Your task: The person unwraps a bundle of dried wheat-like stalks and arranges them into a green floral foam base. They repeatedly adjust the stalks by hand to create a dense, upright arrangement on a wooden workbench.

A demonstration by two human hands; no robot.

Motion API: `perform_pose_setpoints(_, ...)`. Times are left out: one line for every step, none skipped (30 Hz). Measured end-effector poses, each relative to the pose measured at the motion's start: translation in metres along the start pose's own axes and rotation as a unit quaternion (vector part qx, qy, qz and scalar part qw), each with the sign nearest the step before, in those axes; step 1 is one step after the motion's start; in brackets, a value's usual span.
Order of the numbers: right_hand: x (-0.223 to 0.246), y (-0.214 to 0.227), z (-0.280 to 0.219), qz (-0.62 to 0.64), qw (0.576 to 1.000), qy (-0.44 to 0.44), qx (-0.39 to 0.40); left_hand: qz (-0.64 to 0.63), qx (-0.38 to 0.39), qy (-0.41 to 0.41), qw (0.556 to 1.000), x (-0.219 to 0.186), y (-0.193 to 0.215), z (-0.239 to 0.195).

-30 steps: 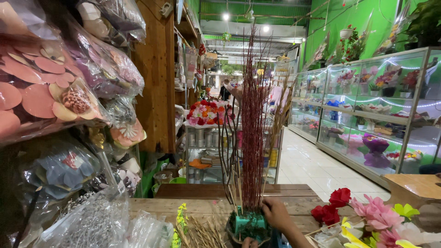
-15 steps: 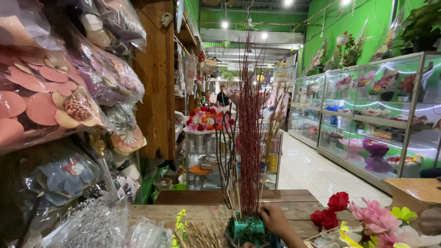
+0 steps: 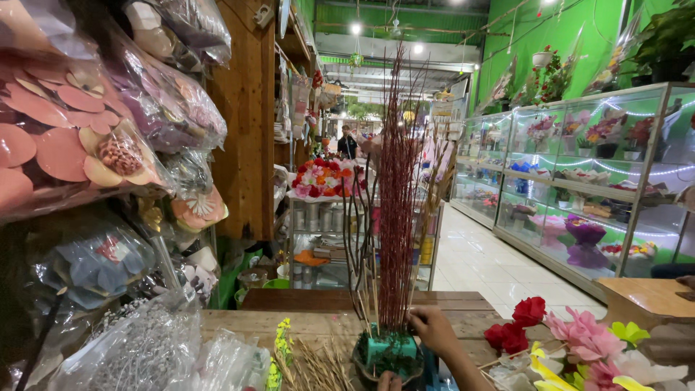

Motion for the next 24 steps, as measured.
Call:
perform_pose_setpoints(-0.006, -0.004, 0.002, 0.0, 1.0, -0.004, 0.002, 0.0, 0.004, 0.002, 1.0, -0.007, 0.014, -0.005)
perform_pose_setpoints(-0.01, -0.006, 0.005, -0.009, 1.0, 0.001, -0.011, -0.014, -0.041, -0.019, 0.999, -0.017, 0.034, -0.009)
perform_pose_setpoints(-0.014, -0.007, 0.009, -0.018, 1.0, 0.008, -0.024, -0.028, -0.089, -0.041, 0.995, -0.027, 0.052, -0.011)
perform_pose_setpoints(-0.023, -0.011, 0.012, -0.019, 1.0, 0.005, -0.022, -0.028, -0.086, -0.039, 0.995, -0.034, 0.064, -0.013)
perform_pose_setpoints(-0.03, -0.014, 0.015, -0.027, 0.999, 0.007, -0.03, -0.035, -0.057, -0.012, 0.998, -0.038, 0.073, -0.013)
perform_pose_setpoints(-0.037, -0.017, 0.019, -0.036, 0.999, 0.008, -0.037, -0.041, -0.029, 0.016, 0.999, -0.043, 0.081, -0.013)
perform_pose_setpoints(-0.035, -0.016, 0.017, -0.037, 0.999, 0.007, -0.034, -0.041, -0.027, 0.019, 0.999, -0.05, 0.089, -0.013)
perform_pose_setpoints(-0.03, -0.014, 0.015, -0.04, 0.998, 0.024, -0.036, -0.049, -0.028, 0.04, 0.998, -0.055, 0.097, -0.012)
perform_pose_setpoints(-0.025, -0.013, 0.011, -0.041, 0.998, 0.04, -0.039, -0.055, -0.028, 0.059, 0.996, -0.059, 0.106, -0.013)
perform_pose_setpoints(-0.025, -0.014, 0.008, -0.04, 0.998, 0.037, -0.037, -0.054, -0.024, 0.061, 0.996, -0.056, 0.106, -0.016)
perform_pose_setpoints(-0.022, -0.013, 0.007, -0.045, 0.997, 0.049, -0.036, -0.052, 0.013, 0.058, 0.997, -0.054, 0.101, -0.015)
perform_pose_setpoints(-0.019, -0.012, 0.006, -0.05, 0.996, 0.061, -0.035, -0.05, 0.05, 0.055, 0.996, -0.051, 0.096, -0.013)
perform_pose_setpoints(-0.024, -0.014, 0.009, -0.05, 0.996, 0.06, -0.035, -0.05, 0.05, 0.055, 0.996, -0.053, 0.097, -0.013)
perform_pose_setpoints(-0.027, -0.015, 0.011, -0.051, 0.995, 0.074, -0.041, -0.051, 0.039, 0.054, 0.996, -0.055, 0.099, -0.013)
perform_pose_setpoints(-0.03, -0.017, 0.012, -0.05, 0.994, 0.088, -0.047, -0.05, 0.027, 0.054, 0.997, -0.056, 0.102, -0.014)
perform_pose_setpoints(-0.031, -0.018, 0.013, -0.049, 0.994, 0.087, -0.047, -0.05, 0.028, 0.054, 0.997, -0.057, 0.103, -0.013)
perform_pose_setpoints(-0.032, -0.018, 0.014, -0.048, 0.993, 0.09, -0.052, -0.047, 0.046, 0.067, 0.996, -0.057, 0.103, -0.013)
perform_pose_setpoints(-0.032, -0.018, 0.014, -0.047, 0.993, 0.092, -0.058, -0.044, 0.064, 0.081, 0.994, -0.056, 0.103, -0.014)
perform_pose_setpoints(-0.036, -0.021, 0.014, -0.047, 0.993, 0.092, -0.059, -0.044, 0.064, 0.08, 0.994, -0.052, 0.098, -0.016)
perform_pose_setpoints(-0.04, -0.023, 0.015, -0.048, 0.994, 0.083, -0.06, -0.032, 0.051, 0.069, 0.996, -0.049, 0.095, -0.019)
perform_pose_setpoints(-0.042, -0.022, 0.02, -0.049, 0.994, 0.077, -0.064, -0.022, 0.034, 0.056, 0.998, -0.046, 0.09, -0.014)
perform_pose_setpoints(-0.041, -0.019, 0.024, -0.05, 0.993, 0.081, -0.07, -0.023, 0.03, 0.051, 0.998, -0.036, 0.072, -0.011)
perform_pose_setpoints(-0.042, -0.02, 0.023, -0.046, 0.993, 0.091, -0.061, -0.019, 0.032, 0.044, 0.998, -0.026, 0.054, -0.012)
perform_pose_setpoints(-0.042, -0.021, 0.022, -0.043, 0.992, 0.102, -0.052, -0.014, 0.033, 0.037, 0.999, -0.017, 0.036, -0.014)
Point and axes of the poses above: each hand's wrist, its own z-axis towards the middle knuckle, its own y-axis out of the back of the hand, x = y × z, the point moved 5 cm from there along z, towards the middle knuckle, and after that the axes turned 10 degrees about -y, right-handed, at the moved point
